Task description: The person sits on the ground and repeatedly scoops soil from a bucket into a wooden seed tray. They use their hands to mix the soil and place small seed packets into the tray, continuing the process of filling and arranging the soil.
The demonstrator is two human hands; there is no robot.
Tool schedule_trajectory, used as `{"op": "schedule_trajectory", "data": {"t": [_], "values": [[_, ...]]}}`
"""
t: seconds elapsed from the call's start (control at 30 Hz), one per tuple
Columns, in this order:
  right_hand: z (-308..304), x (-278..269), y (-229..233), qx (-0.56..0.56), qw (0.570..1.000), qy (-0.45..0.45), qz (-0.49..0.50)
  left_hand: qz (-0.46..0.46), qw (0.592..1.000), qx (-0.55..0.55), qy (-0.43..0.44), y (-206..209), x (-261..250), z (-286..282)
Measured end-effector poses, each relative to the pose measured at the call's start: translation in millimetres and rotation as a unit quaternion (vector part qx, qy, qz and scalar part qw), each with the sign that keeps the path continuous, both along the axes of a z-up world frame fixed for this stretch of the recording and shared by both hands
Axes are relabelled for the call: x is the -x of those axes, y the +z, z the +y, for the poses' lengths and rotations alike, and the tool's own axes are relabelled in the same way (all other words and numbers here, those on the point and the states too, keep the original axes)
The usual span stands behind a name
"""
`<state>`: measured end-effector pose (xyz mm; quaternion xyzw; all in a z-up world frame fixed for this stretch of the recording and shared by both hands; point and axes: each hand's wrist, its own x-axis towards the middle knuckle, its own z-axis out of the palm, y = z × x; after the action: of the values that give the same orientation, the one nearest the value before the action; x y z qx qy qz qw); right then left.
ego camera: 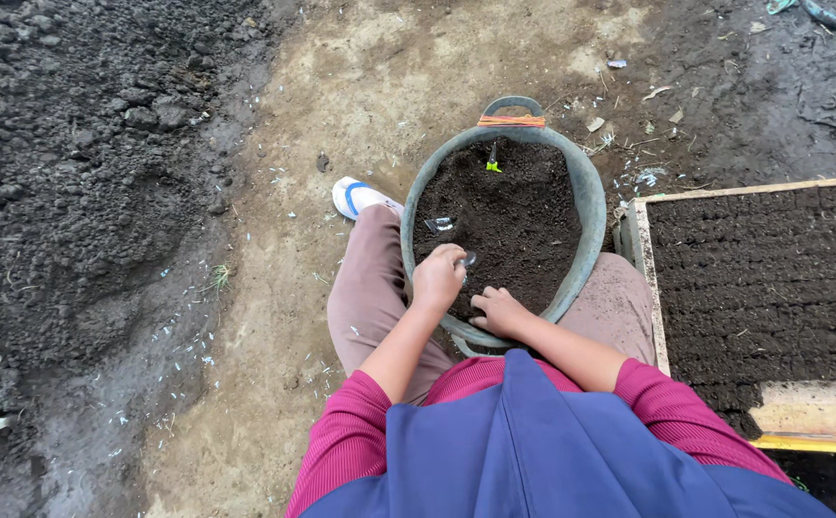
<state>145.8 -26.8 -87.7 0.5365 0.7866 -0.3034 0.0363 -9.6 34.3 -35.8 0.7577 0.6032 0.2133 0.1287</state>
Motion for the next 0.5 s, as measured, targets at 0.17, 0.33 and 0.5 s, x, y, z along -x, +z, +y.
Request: {"op": "schedule_trajectory", "data": {"t": [0.17,0.33,0.5], "values": [[28.6,-22.7,14.5,0.256,0.873,-0.299,0.287,-0.002,0.999,-0.001,-0.048,-20.9,-7.5,-20.1],[48.6,4.4,102.0,0.274,0.552,-0.478,0.626,0.007,0.994,0.091,-0.067,-17.3,-22.0,-31.0],[51.5,21.3,113.2,0.101,0.546,-0.514,0.654,-0.001,0.960,0.275,-0.059,37.4,-30.1,-27.0]]}}
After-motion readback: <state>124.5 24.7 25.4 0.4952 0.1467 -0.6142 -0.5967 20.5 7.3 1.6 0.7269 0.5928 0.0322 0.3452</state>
